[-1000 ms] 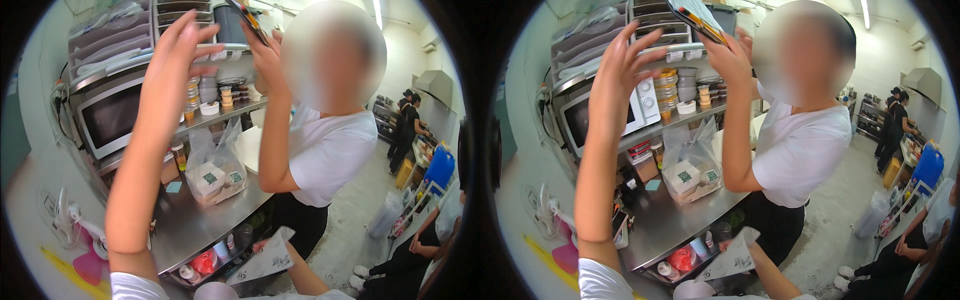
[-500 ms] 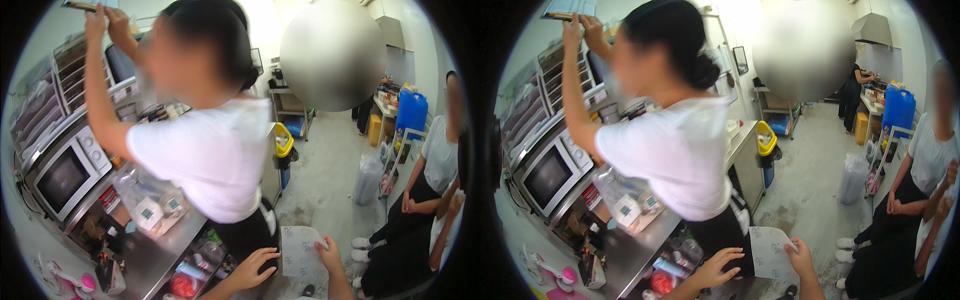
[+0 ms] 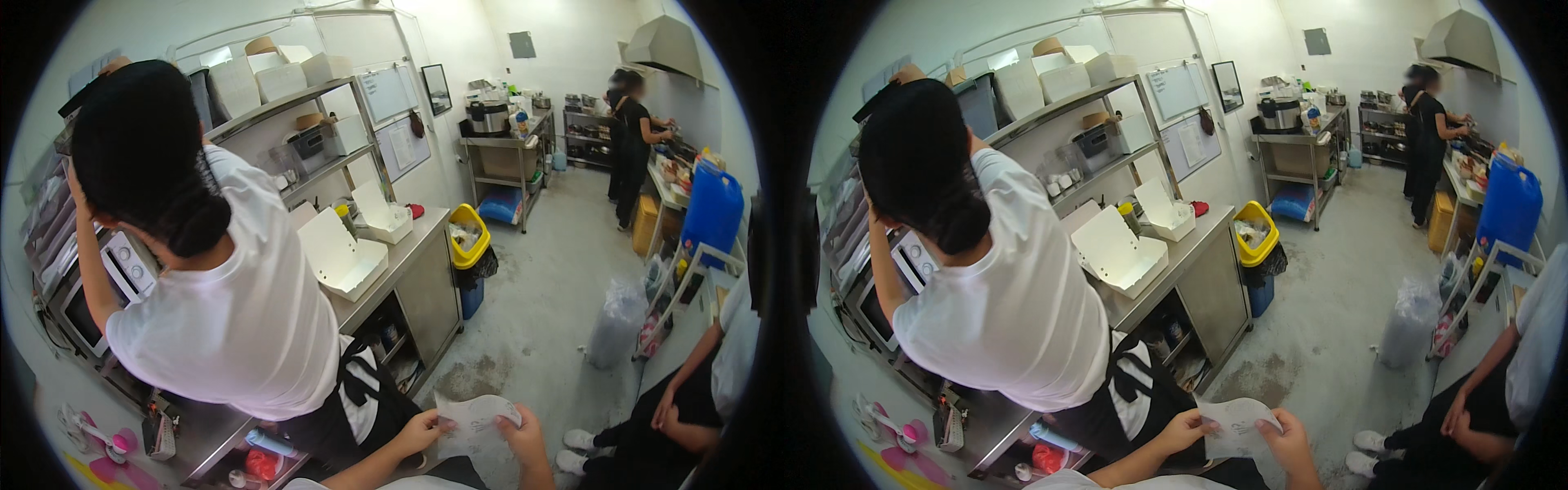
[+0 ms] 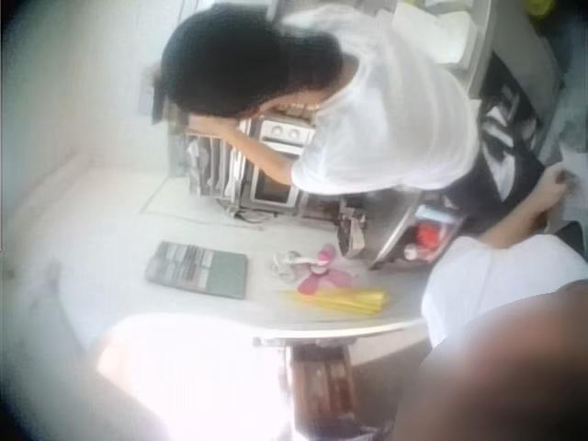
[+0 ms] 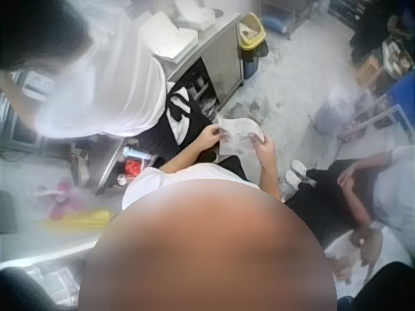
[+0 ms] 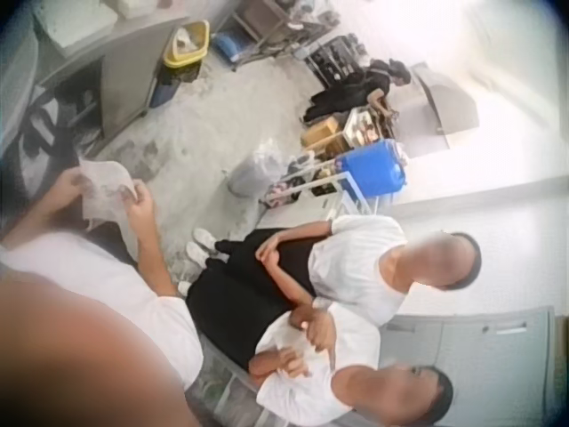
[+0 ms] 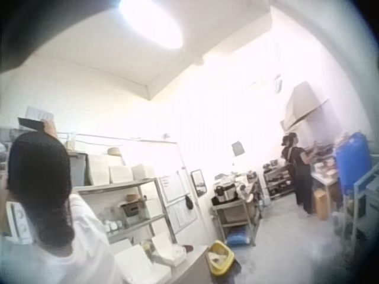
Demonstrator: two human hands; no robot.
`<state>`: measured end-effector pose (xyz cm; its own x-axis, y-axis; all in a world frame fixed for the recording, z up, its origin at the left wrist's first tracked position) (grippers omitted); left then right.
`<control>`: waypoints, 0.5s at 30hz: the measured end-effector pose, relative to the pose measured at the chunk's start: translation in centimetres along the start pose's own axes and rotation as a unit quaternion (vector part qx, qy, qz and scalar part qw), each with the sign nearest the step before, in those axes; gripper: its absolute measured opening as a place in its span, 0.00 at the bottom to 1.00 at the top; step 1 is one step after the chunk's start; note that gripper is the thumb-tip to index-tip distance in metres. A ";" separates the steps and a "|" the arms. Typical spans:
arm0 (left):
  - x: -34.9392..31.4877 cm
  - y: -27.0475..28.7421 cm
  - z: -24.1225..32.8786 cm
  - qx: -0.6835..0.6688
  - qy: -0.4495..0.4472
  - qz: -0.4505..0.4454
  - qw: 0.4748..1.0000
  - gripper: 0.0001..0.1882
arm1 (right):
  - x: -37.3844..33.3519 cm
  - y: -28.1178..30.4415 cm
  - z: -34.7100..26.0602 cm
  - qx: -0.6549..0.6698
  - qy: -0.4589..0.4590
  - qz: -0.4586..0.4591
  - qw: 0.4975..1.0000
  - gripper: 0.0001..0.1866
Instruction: The person assembles white cardboard food boxes by folding and pressing the flaps. They then place a branded paper liner inside each box and arrange them on the counter.
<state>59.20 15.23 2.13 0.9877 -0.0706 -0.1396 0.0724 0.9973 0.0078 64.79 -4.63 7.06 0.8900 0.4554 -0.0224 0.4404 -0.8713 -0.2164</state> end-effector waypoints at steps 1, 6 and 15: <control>1.0 0.7 0.2 -0.037 -0.004 0.022 0.999 0.15 | 1.8 0.0 -0.3 0.000 0.003 -0.018 1.000 0.08; 6.5 7.7 2.5 -0.046 -0.114 0.189 0.974 0.13 | 13.3 -0.5 -4.2 -0.198 0.086 -0.134 0.967 0.12; 15.0 22.5 7.6 -0.305 -0.218 0.448 0.812 0.13 | 35.9 -9.1 -19.2 -0.298 0.275 -0.284 0.869 0.10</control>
<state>76.73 36.43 7.72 0.5712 0.8207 0.0150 -0.6528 0.4653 -0.5977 95.01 16.12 26.94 0.3592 0.8289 0.4288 0.6636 -0.5499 0.5072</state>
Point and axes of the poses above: each hand's wrist, its own x-axis towards the middle knuckle, its own y-axis out of the back of the hand, z = x × y, the point moved 6 cm from there along x, towards the middle knuckle, and after that the axes turned 3 degrees about -z, right-handed, at the moved point
